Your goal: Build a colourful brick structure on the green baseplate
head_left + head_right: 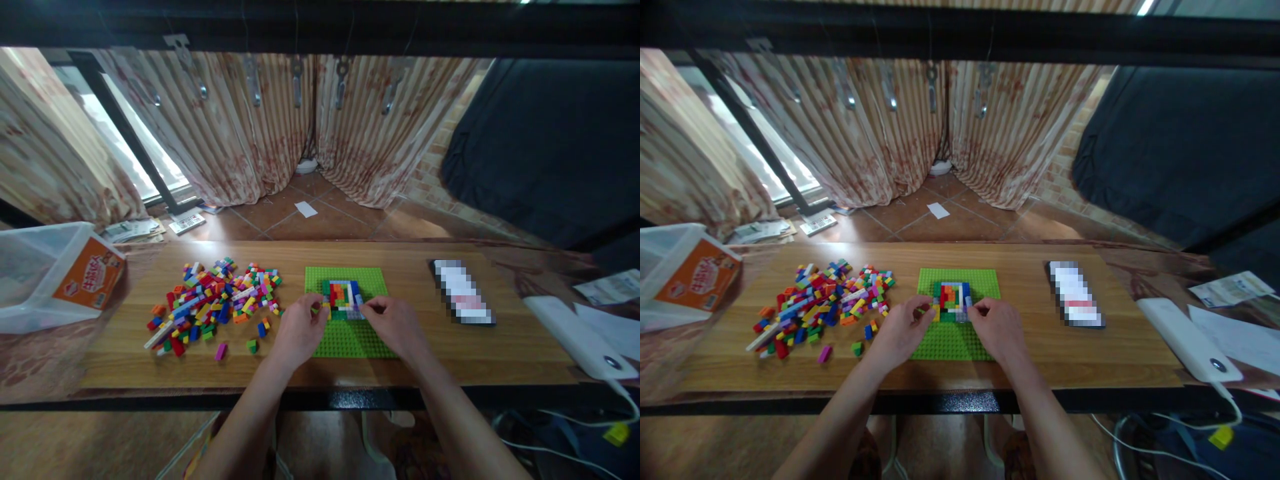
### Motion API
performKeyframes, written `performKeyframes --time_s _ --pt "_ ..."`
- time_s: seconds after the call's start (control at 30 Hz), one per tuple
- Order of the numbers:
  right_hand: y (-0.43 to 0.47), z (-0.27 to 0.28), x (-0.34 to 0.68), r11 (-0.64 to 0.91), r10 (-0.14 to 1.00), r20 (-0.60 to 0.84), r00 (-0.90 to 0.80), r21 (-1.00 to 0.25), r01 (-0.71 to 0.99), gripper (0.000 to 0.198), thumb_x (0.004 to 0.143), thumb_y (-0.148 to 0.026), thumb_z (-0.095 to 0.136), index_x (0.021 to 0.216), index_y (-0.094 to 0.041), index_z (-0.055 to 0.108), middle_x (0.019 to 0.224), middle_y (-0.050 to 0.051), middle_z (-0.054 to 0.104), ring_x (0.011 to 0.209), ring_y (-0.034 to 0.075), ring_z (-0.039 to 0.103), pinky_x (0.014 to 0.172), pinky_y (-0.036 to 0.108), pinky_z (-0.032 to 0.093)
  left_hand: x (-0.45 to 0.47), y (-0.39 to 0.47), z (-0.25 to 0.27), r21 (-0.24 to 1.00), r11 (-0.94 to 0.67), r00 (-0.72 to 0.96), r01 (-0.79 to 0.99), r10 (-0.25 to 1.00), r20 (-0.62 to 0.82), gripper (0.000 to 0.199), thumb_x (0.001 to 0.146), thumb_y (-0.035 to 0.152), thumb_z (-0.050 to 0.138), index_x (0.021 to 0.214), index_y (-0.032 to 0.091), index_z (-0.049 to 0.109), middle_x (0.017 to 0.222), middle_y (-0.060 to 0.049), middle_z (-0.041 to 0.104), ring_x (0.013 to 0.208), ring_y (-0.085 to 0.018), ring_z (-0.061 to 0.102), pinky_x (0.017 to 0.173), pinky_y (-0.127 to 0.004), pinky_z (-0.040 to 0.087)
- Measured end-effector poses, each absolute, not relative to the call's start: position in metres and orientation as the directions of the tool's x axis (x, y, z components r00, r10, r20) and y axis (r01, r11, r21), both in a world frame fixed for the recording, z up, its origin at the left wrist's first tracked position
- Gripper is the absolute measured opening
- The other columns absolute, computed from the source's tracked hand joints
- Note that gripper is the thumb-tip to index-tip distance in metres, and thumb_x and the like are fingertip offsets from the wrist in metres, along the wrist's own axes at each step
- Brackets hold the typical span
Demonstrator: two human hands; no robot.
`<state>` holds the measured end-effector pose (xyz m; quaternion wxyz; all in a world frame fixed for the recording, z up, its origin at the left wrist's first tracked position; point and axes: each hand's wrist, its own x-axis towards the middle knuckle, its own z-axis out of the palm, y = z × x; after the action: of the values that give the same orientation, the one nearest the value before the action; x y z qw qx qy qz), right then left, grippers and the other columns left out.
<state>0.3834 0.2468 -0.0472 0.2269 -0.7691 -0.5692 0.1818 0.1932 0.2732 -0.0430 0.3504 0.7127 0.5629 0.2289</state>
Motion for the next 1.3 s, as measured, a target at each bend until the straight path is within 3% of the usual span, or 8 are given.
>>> performKeyframes --time_s 0.47,0.87,1.1,1.3 --pt "0.251 -0.053 0.385 -0.192 0.974 -0.018 0.227 -0.6 0.777 0.037 0.086 -0.047 0.049 0.073 -0.022 0.073 0.067 0.003 0.071 0.064 0.019 0.063 0.059 0.03 0.038 0.193 0.272 -0.046 0.756 -0.133 0.262 0.64 0.964 -0.053 0.022 0.087 0.024 0.054 0.103 0.017 0.067 0.086 -0.005 0.071 0.071 -0.016 0.064 0.063 -0.025 0.044" --pt "0.257 -0.066 0.392 -0.224 0.96 -0.058 0.275 -0.751 0.622 0.038 0.074 -0.055 0.062 0.073 -0.018 0.074 0.068 0.005 0.071 0.063 0.019 0.062 0.06 0.03 0.041 0.194 0.27 -0.047 0.747 -0.147 0.266 0.649 0.963 -0.042 0.027 0.088 0.024 0.052 0.109 0.017 0.067 0.089 -0.006 0.072 0.068 -0.016 0.063 0.064 -0.026 0.045" --pt "0.258 -0.066 0.392 -0.248 0.958 -0.098 0.27 -0.757 0.605 0.044 0.072 -0.06 0.064 0.07 -0.017 0.073 0.064 0.004 0.069 0.059 0.017 0.058 0.058 0.029 0.038 0.198 0.266 -0.043 0.685 -0.16 0.274 0.711 0.96 -0.06 0.026 0.088 0.021 0.05 0.104 0.018 0.07 0.092 -0.007 0.072 0.079 -0.018 0.065 0.072 -0.027 0.047" --pt "0.258 -0.066 0.393 -0.239 0.963 -0.085 0.258 -0.716 0.656 0.045 0.073 -0.062 0.062 0.067 -0.018 0.071 0.063 0.004 0.068 0.059 0.018 0.057 0.058 0.029 0.037 0.199 0.265 -0.043 0.675 -0.158 0.268 0.72 0.962 -0.061 0.026 0.087 0.02 0.051 0.104 0.019 0.07 0.093 -0.006 0.07 0.077 -0.017 0.065 0.072 -0.026 0.047"
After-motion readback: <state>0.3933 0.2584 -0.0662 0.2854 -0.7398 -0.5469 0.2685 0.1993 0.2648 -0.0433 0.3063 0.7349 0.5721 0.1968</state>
